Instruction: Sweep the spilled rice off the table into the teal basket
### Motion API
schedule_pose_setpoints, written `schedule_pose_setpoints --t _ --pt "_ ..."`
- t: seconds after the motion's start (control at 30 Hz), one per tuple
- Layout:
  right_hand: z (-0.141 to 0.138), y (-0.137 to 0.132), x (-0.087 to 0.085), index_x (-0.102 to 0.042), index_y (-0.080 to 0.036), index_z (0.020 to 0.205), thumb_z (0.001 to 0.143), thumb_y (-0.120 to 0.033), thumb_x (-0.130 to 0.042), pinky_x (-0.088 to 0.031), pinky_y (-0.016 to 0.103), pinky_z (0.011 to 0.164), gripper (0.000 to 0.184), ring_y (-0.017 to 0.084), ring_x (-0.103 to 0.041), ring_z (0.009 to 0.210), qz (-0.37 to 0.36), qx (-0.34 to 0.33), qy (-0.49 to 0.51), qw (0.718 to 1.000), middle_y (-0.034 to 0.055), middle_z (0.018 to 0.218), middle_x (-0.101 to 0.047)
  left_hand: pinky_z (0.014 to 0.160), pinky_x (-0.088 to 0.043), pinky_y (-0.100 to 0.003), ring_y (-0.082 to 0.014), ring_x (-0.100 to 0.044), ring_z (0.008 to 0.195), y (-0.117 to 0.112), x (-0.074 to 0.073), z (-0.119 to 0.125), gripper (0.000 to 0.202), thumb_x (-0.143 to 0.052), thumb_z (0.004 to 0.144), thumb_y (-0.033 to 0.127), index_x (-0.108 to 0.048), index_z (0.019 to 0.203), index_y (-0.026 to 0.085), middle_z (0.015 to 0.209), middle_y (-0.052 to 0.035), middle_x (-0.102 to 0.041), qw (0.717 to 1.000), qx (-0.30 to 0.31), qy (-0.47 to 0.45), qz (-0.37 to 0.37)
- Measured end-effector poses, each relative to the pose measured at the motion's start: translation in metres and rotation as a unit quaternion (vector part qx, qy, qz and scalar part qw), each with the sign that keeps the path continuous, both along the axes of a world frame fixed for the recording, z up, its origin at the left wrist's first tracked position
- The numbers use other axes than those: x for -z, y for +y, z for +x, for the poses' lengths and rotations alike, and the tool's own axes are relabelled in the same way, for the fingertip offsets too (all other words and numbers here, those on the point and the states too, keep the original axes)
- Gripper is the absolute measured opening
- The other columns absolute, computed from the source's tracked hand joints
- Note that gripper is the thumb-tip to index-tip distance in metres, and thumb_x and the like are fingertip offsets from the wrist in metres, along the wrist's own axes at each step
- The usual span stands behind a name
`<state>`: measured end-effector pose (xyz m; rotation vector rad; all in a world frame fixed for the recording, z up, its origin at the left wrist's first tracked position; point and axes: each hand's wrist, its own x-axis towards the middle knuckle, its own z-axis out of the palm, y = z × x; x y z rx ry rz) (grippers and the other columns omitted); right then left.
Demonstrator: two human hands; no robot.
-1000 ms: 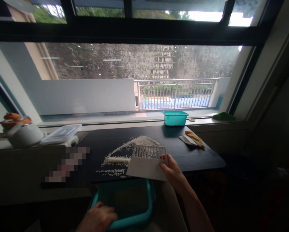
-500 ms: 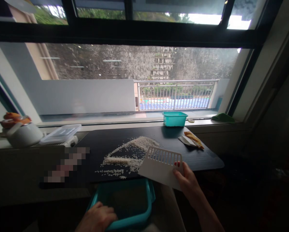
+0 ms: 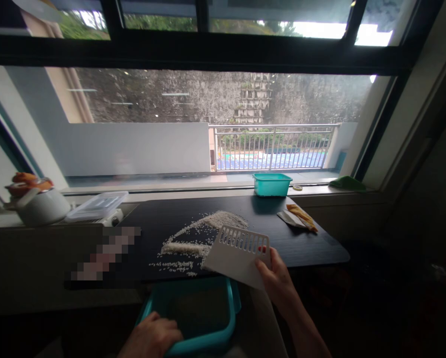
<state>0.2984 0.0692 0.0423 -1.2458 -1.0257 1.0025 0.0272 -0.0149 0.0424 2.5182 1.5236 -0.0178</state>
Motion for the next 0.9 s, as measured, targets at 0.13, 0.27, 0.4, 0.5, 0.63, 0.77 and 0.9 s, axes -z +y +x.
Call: schedule_pose_setpoints --t 0.13,0.27,0.4,0.5,0.63,0.77,0.9 --pt "-0.003 -0.006 -0.006 -0.055 -0.020 0.100 0.066 -0.039 -0.065 -0.049 0.031 0.065 0.040 0.022 -0.064 0.074 0.004 -0.022 -0.014 1.000 0.0038 0.083 -0.069 0.080 -0.035 -0.030 -0.0174 -0.063 0.078 0.001 0.001 -0.001 0.016 -0.052 0.082 0.017 -0.066 0.075 0.021 0.082 -0.0008 -0.070 1.000 -0.001 0.006 -0.005" --pt "-0.013 -0.006 -0.017 -0.057 -0.020 0.091 0.070 -0.041 -0.065 -0.049 0.030 0.066 0.031 0.021 -0.061 0.076 0.058 -0.066 -0.038 0.995 0.0024 0.082 -0.066 0.075 -0.035 -0.029 -0.0186 -0.063 0.078 0.003 0.006 -0.003 0.012 -0.056 0.080 0.021 -0.067 0.074 0.021 0.083 -0.0020 -0.071 1.000 0.003 0.020 -0.006" --pt "-0.029 -0.001 -0.022 -0.056 -0.021 0.085 0.070 -0.048 -0.067 -0.049 0.031 0.064 0.033 0.022 -0.060 0.075 0.092 -0.123 -0.023 0.988 0.0024 0.081 -0.064 0.075 -0.036 -0.029 -0.0198 -0.064 0.080 0.004 0.010 -0.006 0.009 -0.058 0.076 0.020 -0.067 0.075 0.021 0.084 -0.0023 -0.071 1.000 0.000 0.012 -0.014" --pt "-0.037 0.003 -0.020 -0.057 -0.021 0.087 0.072 -0.051 -0.065 -0.050 0.033 0.066 0.035 0.022 -0.059 0.077 0.097 -0.150 -0.045 0.983 0.0033 0.083 -0.064 0.080 -0.036 -0.030 -0.0205 -0.065 0.084 0.005 0.009 -0.006 0.011 -0.058 0.073 0.016 -0.067 0.077 0.022 0.087 -0.0015 -0.072 0.999 -0.006 0.012 -0.031" --pt "-0.036 0.004 -0.016 -0.057 -0.020 0.090 0.077 -0.046 -0.062 -0.049 0.033 0.068 0.030 0.022 -0.058 0.079 0.100 -0.185 -0.085 0.974 0.0029 0.083 -0.062 0.085 -0.037 -0.033 -0.0238 -0.065 0.090 0.005 0.002 -0.004 0.016 -0.060 0.069 0.015 -0.068 0.081 0.022 0.094 -0.0029 -0.072 0.998 -0.013 0.032 -0.054" --pt "-0.036 0.004 -0.017 -0.057 -0.020 0.090 0.080 -0.044 -0.059 -0.048 0.032 0.067 0.026 0.020 -0.056 0.077 0.113 -0.204 -0.092 0.968 0.0021 0.082 -0.060 0.084 -0.039 -0.034 -0.0248 -0.065 0.093 0.005 -0.003 0.000 0.015 -0.060 0.071 0.016 -0.068 0.083 0.021 0.097 -0.0041 -0.072 0.998 -0.006 0.022 -0.065" --pt "-0.049 0.010 -0.018 -0.057 -0.021 0.088 0.080 -0.044 -0.058 -0.047 0.030 0.066 0.024 0.018 -0.054 0.073 0.139 -0.207 -0.089 0.964 0.0007 0.080 -0.058 0.083 -0.039 -0.035 -0.0278 -0.064 0.095 0.008 -0.002 -0.002 0.017 -0.060 0.069 0.016 -0.067 0.084 0.019 0.098 -0.0071 -0.071 0.993 -0.009 0.048 -0.105"
